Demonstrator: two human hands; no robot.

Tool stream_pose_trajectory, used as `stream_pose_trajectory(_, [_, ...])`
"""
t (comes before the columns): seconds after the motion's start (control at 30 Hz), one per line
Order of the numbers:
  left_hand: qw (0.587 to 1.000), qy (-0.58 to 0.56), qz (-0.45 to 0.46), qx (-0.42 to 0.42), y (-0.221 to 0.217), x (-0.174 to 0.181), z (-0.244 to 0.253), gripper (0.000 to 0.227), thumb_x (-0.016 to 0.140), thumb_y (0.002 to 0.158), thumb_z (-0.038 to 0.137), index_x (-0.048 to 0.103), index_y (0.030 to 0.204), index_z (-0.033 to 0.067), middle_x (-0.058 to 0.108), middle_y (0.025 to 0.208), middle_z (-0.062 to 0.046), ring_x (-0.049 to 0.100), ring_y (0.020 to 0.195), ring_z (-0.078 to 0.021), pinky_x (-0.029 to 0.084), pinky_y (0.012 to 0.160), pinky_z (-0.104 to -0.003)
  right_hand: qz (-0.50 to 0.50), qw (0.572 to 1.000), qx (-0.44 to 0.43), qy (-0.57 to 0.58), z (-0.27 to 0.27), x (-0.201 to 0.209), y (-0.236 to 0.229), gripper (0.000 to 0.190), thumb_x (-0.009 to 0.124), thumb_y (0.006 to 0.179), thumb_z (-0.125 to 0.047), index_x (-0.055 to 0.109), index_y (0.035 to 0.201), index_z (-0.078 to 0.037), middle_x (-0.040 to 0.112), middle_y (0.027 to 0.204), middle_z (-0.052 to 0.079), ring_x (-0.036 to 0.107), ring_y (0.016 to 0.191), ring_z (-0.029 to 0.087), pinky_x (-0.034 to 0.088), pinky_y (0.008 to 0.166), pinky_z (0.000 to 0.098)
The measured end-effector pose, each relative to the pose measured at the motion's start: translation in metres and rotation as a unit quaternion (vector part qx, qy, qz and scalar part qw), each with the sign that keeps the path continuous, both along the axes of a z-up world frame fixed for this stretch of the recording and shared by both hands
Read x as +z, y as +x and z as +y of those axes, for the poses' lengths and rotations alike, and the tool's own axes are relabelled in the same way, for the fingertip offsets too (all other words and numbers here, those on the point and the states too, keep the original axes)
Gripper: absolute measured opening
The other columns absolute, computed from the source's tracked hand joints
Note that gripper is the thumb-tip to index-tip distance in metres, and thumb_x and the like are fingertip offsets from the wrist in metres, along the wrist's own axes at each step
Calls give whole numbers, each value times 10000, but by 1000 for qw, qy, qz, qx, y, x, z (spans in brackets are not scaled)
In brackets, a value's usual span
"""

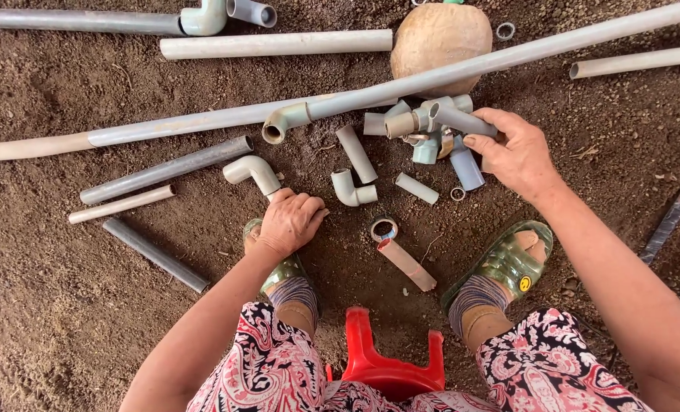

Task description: Connecting various PVC pipes and fittings to assemble a plumbing structure while seated outdoors.

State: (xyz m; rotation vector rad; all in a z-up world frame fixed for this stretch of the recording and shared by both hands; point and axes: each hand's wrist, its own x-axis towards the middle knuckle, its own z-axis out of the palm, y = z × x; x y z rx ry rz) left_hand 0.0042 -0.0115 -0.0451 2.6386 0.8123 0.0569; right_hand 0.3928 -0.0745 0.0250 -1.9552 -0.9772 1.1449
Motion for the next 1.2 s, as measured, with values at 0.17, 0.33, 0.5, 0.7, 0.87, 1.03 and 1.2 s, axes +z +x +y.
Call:
stream_pose_trajectory(0.17, [1000,-6,19,3,0,1,-1,161,611,830,361,549,879,221,537,692,16,624,653,-120,395,869,-276,-54,998,11,18,-17,-26,13,333,725,892,-57,609,1200,0,501,1043,208,595,872,310,557,662,373])
stream_pose_trajectory(0.33, [1000,-16,16,7,0,-1,-1,169,619,821,360,552,890,222,541,704,11,627,658,-132,402,866,-288,-219,970,77,-69,-27,-38,19,315,731,879,-196,655,1182,-156,545,1065,97,630,871,317,549,716,382])
stream_pose_trajectory(0.5, [1000,-16,18,7,1,0,-2,165,618,822,358,549,891,225,538,705,15,626,662,-126,399,870,-282,-230,967,76,-78,-29,-35,17,325,711,887,-184,635,1202,-164,537,1074,96,620,895,307,538,752,385])
stream_pose_trajectory(0.7, [1000,-16,18,11,1,1,-1,163,619,821,359,553,891,228,540,702,17,626,658,-119,394,870,-277,-320,943,88,30,-27,-13,-6,337,678,945,-113,484,1199,-5,449,998,151,592,864,306,545,766,419])
stream_pose_trajectory(0.87, [1000,-15,15,12,3,4,-1,162,617,827,358,550,885,222,541,703,13,627,659,-123,399,864,-281,-367,907,206,-4,-32,-16,-28,352,670,914,-314,553,1086,-29,510,898,110,585,908,279,506,805,374])
stream_pose_trajectory(1.03, [1000,-9,8,11,4,4,0,159,618,826,355,549,878,221,540,699,13,626,653,-122,400,862,-281,-449,857,243,-65,-43,-33,-36,563,716,773,-274,475,1254,-107,583,986,100,525,993,263,451,811,370])
stream_pose_trajectory(1.2, [1000,-11,11,11,3,3,-1,161,618,824,355,549,884,222,545,706,17,628,659,-118,398,869,-280,-253,944,147,-152,-13,15,-36,548,671,725,-86,503,1242,-16,617,943,180,574,901,300,474,764,398])
